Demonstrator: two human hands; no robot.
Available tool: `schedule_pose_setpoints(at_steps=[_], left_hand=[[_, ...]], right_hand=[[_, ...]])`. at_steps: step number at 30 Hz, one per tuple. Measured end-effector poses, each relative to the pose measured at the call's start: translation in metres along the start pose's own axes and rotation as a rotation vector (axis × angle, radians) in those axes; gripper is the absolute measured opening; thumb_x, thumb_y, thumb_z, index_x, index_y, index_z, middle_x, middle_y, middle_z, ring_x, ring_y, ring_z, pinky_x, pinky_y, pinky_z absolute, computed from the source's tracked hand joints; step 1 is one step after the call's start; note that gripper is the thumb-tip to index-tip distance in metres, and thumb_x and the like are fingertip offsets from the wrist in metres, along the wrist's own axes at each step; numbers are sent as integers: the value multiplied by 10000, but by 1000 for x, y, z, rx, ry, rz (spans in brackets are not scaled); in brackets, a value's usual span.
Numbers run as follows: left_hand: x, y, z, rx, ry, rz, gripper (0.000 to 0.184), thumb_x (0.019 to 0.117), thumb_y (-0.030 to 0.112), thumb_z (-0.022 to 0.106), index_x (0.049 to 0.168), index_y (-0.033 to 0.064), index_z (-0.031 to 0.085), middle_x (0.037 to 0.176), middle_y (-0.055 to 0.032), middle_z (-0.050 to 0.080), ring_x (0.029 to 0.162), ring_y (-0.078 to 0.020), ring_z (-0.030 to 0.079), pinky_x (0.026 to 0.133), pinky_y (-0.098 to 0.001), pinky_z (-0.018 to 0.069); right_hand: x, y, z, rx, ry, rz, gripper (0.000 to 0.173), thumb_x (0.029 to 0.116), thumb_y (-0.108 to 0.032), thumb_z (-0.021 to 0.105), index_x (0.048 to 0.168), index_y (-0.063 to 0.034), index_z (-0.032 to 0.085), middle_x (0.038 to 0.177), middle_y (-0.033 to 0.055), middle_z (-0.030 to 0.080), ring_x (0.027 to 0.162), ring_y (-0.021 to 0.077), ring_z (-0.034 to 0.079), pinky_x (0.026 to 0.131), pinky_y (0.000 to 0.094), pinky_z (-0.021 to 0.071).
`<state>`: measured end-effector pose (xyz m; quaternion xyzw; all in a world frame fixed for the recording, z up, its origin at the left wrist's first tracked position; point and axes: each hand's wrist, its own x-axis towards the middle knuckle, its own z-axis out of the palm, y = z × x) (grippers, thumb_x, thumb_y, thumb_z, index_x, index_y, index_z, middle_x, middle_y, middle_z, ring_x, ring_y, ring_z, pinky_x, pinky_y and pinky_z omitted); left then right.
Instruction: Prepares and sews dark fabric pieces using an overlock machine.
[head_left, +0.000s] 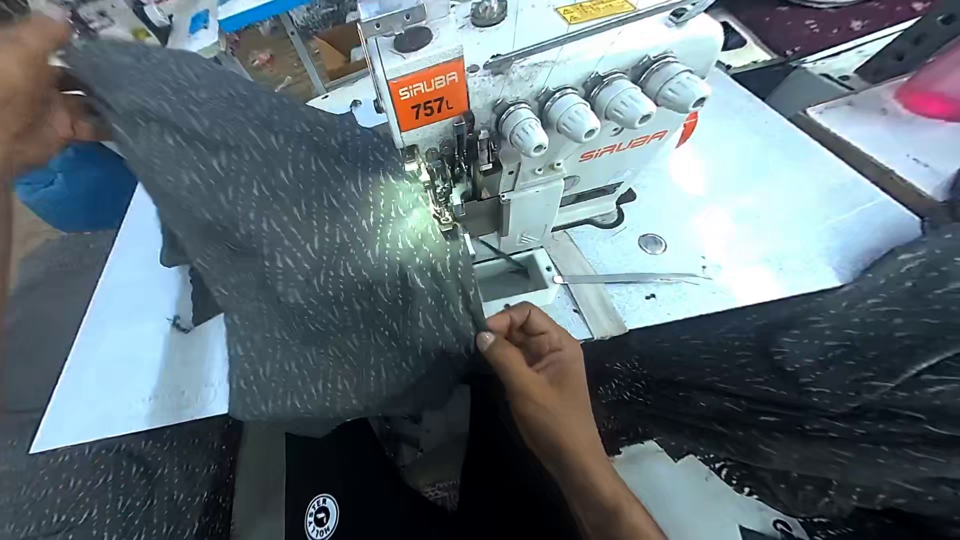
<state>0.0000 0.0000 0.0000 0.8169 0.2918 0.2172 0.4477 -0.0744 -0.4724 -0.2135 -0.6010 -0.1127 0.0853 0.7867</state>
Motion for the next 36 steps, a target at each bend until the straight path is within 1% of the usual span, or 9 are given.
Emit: schedule_pose_setpoints(at_steps=[4,8,14,20,24,27,29,34,36], left_hand=[[-115,-55,23,191,-81,209,699,1014,381,610,1584,145,284,1424,-94,530,1168,-199,622,938,-460,565],[-258,-114,62,226,-109,145,659,1001,255,632,1573,152,322,1408,-100,563,1029,-189,662,851,-408,578],[-354,-128,76,199,-60,289,572,985,193,606,1496,43,399,1330,-89,600,890,-83,650,709,-239,553],[-350,-131,68,377,-88,333,572,991,268,604,1498,70,430,1386,-139,569,917,-123,653,703,-274,555],[-321,-141,69,707,-158,322,566,1030,373,537,1497,58,489,1393,-310,503,1102,-478,593,874,-657,493],[-311,-144,59,753,-175,307,404,1049,318,573,1322,25,625,1183,-265,622,883,-418,626,764,-634,496],[-298,-149,51,732,-203,288,329,1052,272,575,1197,-11,658,1066,-263,649,839,-420,633,757,-649,494],[-252,-140,47,926,-190,316,346,1060,180,529,1312,-49,592,1306,-391,527,1169,-637,521,887,-818,411],[-268,-120,59,885,-151,474,387,1031,152,550,1365,-44,558,1378,-370,490,1244,-610,480,944,-776,413]], right_hand=[[-42,23,-26,-79,-3,35,116,876,-76,707,987,-111,711,795,10,701,631,86,645,566,223,562],[-59,41,-46,-174,-18,57,172,864,-46,733,1029,-58,688,866,21,729,703,110,694,639,259,612],[-62,67,-55,-243,-51,103,226,916,-95,677,1130,-27,649,969,58,731,817,128,712,727,299,619],[-46,86,-62,-217,-184,196,530,898,-189,758,1348,-12,540,1275,134,647,1029,198,713,861,376,633],[-21,99,-60,-250,-350,28,185,898,-157,765,984,-3,709,1024,112,695,896,165,685,796,364,599],[-58,84,-67,-350,-282,-34,127,924,-189,745,916,-63,737,989,38,729,922,120,695,826,342,601],[-82,75,-70,-250,-222,45,103,926,-154,749,925,-51,734,814,25,714,706,101,666,655,293,581],[-106,71,-63,-54,-192,180,108,930,-85,740,986,7,740,806,77,726,691,118,676,662,287,592],[-114,64,-59,-18,-136,220,103,906,-81,763,965,2,744,785,76,727,671,115,673,645,278,590]])
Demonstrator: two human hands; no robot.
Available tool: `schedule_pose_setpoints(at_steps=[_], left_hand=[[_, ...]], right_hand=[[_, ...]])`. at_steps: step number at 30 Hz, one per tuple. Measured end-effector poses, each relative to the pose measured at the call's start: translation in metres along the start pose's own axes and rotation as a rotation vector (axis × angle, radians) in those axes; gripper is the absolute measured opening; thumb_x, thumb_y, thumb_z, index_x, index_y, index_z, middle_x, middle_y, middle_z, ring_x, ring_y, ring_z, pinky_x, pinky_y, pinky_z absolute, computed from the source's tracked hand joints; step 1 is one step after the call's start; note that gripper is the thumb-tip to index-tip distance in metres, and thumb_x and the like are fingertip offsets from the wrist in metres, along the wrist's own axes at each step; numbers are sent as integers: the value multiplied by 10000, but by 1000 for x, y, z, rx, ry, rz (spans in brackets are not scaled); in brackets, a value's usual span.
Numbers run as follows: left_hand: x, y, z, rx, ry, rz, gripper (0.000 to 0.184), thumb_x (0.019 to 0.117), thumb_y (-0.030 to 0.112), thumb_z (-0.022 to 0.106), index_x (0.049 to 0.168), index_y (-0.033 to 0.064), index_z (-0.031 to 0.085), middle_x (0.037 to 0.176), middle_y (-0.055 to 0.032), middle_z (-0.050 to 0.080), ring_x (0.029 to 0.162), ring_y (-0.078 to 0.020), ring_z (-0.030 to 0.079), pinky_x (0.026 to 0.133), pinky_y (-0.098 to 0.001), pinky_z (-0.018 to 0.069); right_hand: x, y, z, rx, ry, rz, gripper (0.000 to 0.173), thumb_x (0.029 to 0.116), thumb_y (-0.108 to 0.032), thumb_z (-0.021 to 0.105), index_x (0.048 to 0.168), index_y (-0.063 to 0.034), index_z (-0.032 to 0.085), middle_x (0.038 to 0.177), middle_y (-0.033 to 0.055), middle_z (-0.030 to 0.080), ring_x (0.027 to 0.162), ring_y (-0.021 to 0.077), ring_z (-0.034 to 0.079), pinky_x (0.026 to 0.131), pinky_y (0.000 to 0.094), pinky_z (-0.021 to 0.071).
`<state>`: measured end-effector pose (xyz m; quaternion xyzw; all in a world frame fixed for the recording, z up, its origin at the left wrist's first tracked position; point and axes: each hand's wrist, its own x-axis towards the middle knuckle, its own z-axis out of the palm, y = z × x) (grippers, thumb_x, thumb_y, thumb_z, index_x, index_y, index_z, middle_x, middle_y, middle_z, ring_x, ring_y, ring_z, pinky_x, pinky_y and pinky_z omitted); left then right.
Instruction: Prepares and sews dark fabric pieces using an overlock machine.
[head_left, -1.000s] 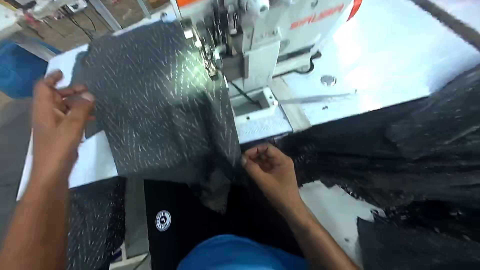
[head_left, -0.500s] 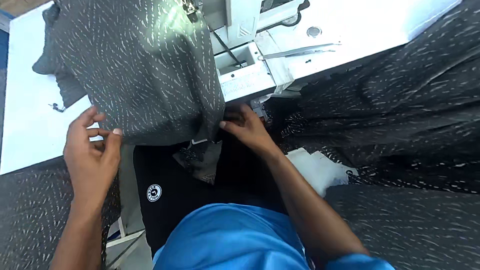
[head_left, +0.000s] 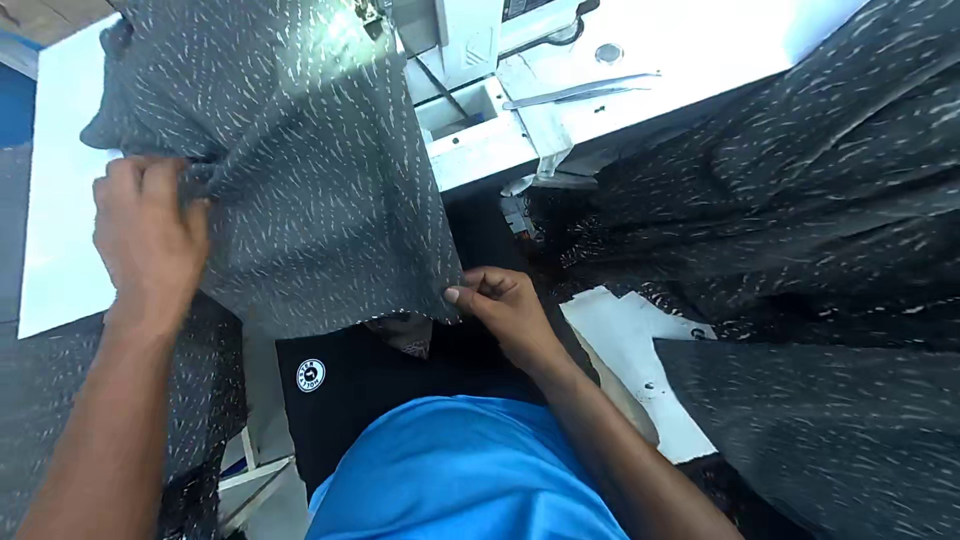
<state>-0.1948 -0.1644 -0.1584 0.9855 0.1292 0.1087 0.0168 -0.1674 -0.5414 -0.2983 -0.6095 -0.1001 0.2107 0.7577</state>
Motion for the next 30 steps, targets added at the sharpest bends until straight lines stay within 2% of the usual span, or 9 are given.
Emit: schedule_pose_setpoints(at_steps=[3,7,10,14,17,21,25,28,30], left_hand=[[-55,70,9,-174,69,289,394,1037,239,554,1322,-28,603,1353,-267,566,1235,-420,563,1026,-571,482],[-129,158,54,-381,41,559,453,934,395,731,1272,102,657,1267,-128,658,1165,-280,637,981,-472,528],[-137,180,65,-681,-44,446,535,881,301,793,1313,35,625,1270,-115,654,1199,-220,627,1026,-392,542],[-137,171,54,-1387,-337,135,562,1002,384,613,1419,21,509,1280,-90,649,1160,-182,650,994,-381,569],[-130,172,49,-1452,-281,-126,278,1009,256,645,1192,47,655,985,-87,707,819,-164,692,722,-299,608],[-128,175,47,-1469,-258,-309,150,1020,163,637,1044,37,715,861,-122,681,708,-184,652,666,-333,596],[-129,190,52,-1651,-305,-476,130,908,92,767,1001,2,766,904,-163,726,760,-210,711,735,-368,635],[-121,194,50,-1590,-341,-445,132,928,75,741,1028,-5,771,954,-164,740,822,-238,731,771,-376,644],[-118,188,50,-1482,-325,-388,133,953,84,713,1044,8,773,969,-149,747,844,-250,738,774,-389,651]], right_hand=[[-20,-7,2,45,48,75,104,900,-90,778,914,-3,723,743,86,718,617,135,678,593,287,603],[-35,-26,3,41,-38,75,83,945,-72,723,966,8,729,769,115,728,630,174,708,589,303,628],[-40,-39,9,-273,-56,-154,54,914,-96,731,966,-80,726,792,-3,713,633,84,666,563,239,589],[-38,-42,23,-739,-13,-563,111,911,-98,708,990,-98,785,936,9,734,879,100,693,789,259,592],[-37,-35,34,-864,-45,-685,84,949,-132,685,958,-111,765,918,34,714,883,168,684,778,329,574],[-30,-36,29,-489,-18,-526,175,960,-211,694,1058,-78,752,963,-2,704,862,88,676,758,277,607],[-6,-39,20,-157,-116,-135,449,1071,-452,454,1287,-99,627,1055,24,702,879,124,684,724,301,598],[4,-40,23,-67,-189,-60,464,1056,-501,487,1228,-107,661,919,27,689,762,120,654,635,273,562],[8,-38,25,-29,-183,-56,280,1027,-313,617,1131,-62,688,868,60,702,727,142,669,644,280,580]])
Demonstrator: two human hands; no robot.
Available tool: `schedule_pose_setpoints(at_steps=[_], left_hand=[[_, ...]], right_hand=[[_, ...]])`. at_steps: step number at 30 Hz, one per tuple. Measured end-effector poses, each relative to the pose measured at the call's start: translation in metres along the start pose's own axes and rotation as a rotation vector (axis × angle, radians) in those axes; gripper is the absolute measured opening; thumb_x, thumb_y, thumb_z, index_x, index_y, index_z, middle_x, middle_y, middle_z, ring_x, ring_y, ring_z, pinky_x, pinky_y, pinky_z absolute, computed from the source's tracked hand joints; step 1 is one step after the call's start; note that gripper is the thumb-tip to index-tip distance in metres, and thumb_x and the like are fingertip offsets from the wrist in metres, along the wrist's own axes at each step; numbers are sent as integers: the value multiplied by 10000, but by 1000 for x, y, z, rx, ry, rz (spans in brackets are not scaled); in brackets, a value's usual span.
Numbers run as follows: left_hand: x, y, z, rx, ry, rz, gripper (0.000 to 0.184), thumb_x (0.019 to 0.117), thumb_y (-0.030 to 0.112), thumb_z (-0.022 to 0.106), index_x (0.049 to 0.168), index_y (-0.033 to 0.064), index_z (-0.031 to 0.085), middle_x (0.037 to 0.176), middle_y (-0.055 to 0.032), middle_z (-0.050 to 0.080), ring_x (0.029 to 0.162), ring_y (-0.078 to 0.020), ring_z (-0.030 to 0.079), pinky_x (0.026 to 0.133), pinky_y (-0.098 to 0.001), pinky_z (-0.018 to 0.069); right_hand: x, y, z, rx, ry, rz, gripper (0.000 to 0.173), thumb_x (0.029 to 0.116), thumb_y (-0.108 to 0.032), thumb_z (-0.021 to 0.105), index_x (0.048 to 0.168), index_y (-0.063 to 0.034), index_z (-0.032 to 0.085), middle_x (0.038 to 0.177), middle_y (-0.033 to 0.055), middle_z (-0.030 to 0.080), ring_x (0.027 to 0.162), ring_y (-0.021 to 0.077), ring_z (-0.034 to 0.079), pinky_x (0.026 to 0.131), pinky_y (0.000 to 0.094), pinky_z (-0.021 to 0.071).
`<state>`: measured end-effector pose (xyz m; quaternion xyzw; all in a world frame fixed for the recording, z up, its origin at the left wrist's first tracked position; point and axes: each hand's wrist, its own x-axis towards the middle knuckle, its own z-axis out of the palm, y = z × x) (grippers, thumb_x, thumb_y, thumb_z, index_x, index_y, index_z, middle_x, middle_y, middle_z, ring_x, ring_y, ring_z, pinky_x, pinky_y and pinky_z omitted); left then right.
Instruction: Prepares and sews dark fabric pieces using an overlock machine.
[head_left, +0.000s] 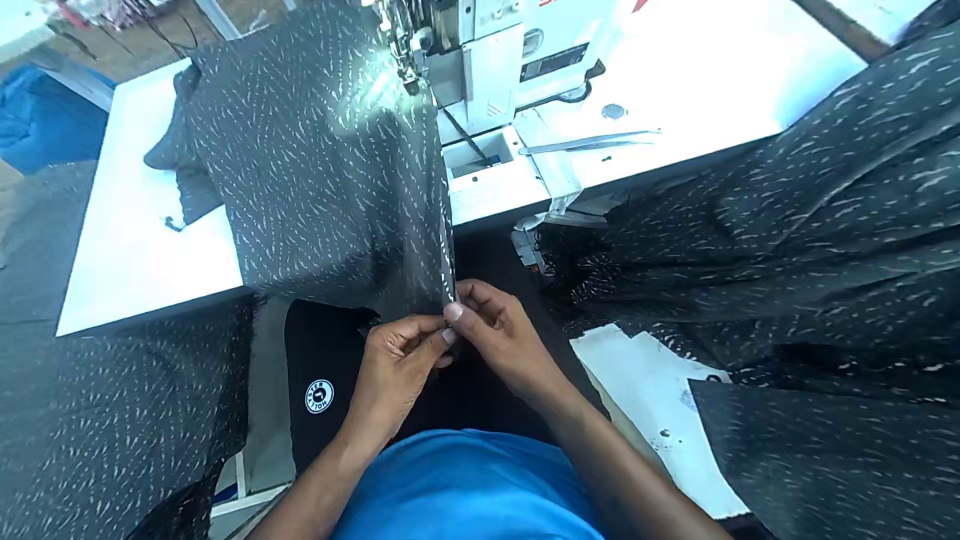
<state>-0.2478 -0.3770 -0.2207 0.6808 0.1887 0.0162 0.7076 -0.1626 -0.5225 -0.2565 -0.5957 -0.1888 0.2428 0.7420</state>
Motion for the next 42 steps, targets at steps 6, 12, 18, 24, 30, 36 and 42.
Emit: schedule_pose_setpoints(at_steps=[6,12,18,24,30,36,42], left_hand=[[-2,3,-24,18,57,77,155,995,101,567,1040,-1,674,948,-134,700,881,-230,694,845,-396,598],[5,-2,-27,-46,97,50,141,942,108,657,998,-9,712,918,-112,701,837,-187,678,777,-357,595],[-4,60,-63,54,453,399,111,1006,78,561,1062,67,656,890,1,694,786,-101,688,717,-278,616],[-36,36,-29,610,-41,571,141,885,137,813,969,47,743,951,-64,714,903,-100,691,801,-250,606],[-22,-10,-12,800,-19,767,166,956,131,680,1082,159,784,991,-22,701,958,-97,658,846,-224,564],[-28,-9,-8,918,10,798,144,952,148,684,1040,141,798,982,-18,714,914,-116,668,792,-267,574],[-29,-8,-5,939,-5,844,145,932,113,720,1057,107,794,939,-40,667,874,-136,636,748,-265,548]], right_hand=[[7,15,-4,319,110,96,185,1033,-204,580,992,-62,692,814,75,655,712,123,631,689,293,565],[28,20,-3,259,92,183,592,999,-651,463,1205,-133,664,962,25,702,851,104,668,743,291,565],[11,23,-4,44,78,44,117,943,-133,721,1007,-37,741,912,44,749,825,130,718,766,332,618],[-28,17,3,74,33,-65,96,964,-96,696,1028,-42,743,911,16,756,790,85,717,727,281,620],[-50,12,-1,-2,52,-88,101,978,-76,652,1054,-42,709,864,-3,723,722,52,671,644,238,579],[-64,3,-4,-114,7,-31,150,995,-80,606,1100,-69,714,804,-16,704,665,45,641,603,215,559],[-67,-1,-3,-13,-27,-55,236,1027,-29,512,1204,-3,667,937,54,727,791,103,700,715,267,613]])
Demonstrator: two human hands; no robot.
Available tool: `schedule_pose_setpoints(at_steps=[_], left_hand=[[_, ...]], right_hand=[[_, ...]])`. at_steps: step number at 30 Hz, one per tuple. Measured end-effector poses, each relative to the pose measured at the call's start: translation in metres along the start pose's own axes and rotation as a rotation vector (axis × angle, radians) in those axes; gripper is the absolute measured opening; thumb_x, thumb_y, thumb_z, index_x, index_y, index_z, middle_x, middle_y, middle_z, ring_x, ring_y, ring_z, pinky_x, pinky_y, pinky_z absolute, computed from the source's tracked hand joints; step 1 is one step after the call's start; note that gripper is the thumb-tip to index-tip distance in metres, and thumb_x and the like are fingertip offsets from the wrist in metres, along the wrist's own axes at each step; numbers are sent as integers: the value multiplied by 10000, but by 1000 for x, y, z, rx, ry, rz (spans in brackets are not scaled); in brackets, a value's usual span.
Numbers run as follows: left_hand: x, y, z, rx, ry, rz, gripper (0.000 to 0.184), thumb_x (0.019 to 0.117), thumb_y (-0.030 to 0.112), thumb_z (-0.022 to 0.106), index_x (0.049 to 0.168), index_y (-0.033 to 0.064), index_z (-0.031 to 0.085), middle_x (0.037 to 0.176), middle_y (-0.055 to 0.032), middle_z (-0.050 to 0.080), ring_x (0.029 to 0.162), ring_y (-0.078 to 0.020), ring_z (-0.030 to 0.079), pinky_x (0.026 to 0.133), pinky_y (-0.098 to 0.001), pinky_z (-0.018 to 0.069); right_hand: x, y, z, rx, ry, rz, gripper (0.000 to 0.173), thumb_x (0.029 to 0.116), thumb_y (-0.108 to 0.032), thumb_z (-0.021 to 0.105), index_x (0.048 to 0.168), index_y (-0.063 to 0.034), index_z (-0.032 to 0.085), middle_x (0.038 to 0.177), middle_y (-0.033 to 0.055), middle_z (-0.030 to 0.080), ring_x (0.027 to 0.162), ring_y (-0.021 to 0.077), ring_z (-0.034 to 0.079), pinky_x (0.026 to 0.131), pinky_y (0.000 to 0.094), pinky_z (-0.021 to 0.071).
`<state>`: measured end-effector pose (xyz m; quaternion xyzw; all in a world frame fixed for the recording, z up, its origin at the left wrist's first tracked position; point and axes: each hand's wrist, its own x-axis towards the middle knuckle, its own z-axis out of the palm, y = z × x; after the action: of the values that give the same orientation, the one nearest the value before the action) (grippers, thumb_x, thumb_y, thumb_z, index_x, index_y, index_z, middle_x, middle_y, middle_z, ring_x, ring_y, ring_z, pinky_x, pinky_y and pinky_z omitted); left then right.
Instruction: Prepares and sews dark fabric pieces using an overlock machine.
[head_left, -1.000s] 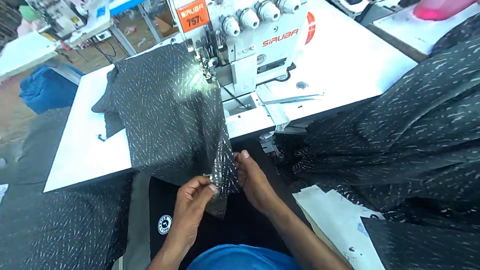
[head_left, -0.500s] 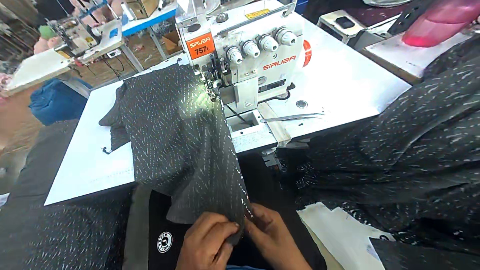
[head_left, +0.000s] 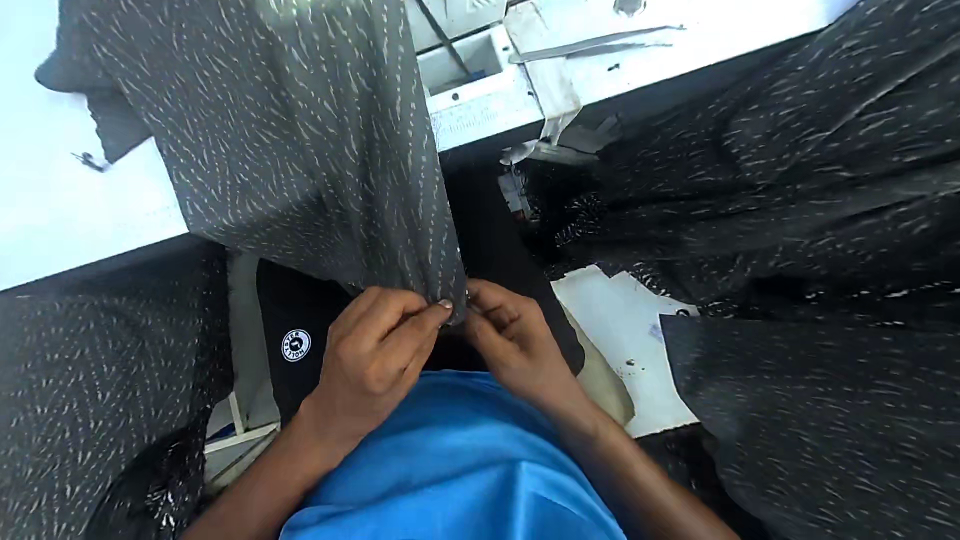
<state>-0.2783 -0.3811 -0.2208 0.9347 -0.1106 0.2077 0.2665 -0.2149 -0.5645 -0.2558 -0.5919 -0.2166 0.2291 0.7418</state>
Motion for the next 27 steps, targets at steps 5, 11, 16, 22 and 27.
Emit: schedule_pose_setpoints(at_steps=[5,11,16,22,27], left_hand=[[0,0,0,33,4,26,153,931,125,728,1069,114,793,922,-44,670,845,-150,631,726,-291,538],[-1,2,1,35,-6,5,168,928,135,735,1086,130,791,935,-38,678,849,-156,638,721,-300,544],[21,-27,-29,-258,-80,-297,228,965,306,705,1128,168,783,1061,23,710,850,-46,678,709,-233,611],[62,-177,-120,367,-61,-489,472,1026,336,559,1408,61,601,1415,-224,569,1241,-462,567,984,-681,466],[76,-230,-132,531,-156,-460,360,1063,277,511,1348,134,677,1383,-224,601,1205,-523,566,911,-747,446]], right_hand=[[0,-2,2,29,12,-8,221,1037,-28,520,1207,-1,659,958,57,724,833,105,703,754,263,612],[-3,1,-1,117,-21,7,335,1074,-192,434,1249,-13,657,1027,90,710,903,161,695,816,350,608],[15,18,6,139,138,43,166,1013,-148,643,1027,-3,722,826,47,714,729,98,668,675,265,577],[46,49,0,66,246,163,102,943,-96,651,908,-61,740,708,-16,670,606,51,597,567,236,510],[37,33,-8,105,70,128,89,981,-36,597,972,-85,671,751,-77,640,667,12,593,636,223,518]])
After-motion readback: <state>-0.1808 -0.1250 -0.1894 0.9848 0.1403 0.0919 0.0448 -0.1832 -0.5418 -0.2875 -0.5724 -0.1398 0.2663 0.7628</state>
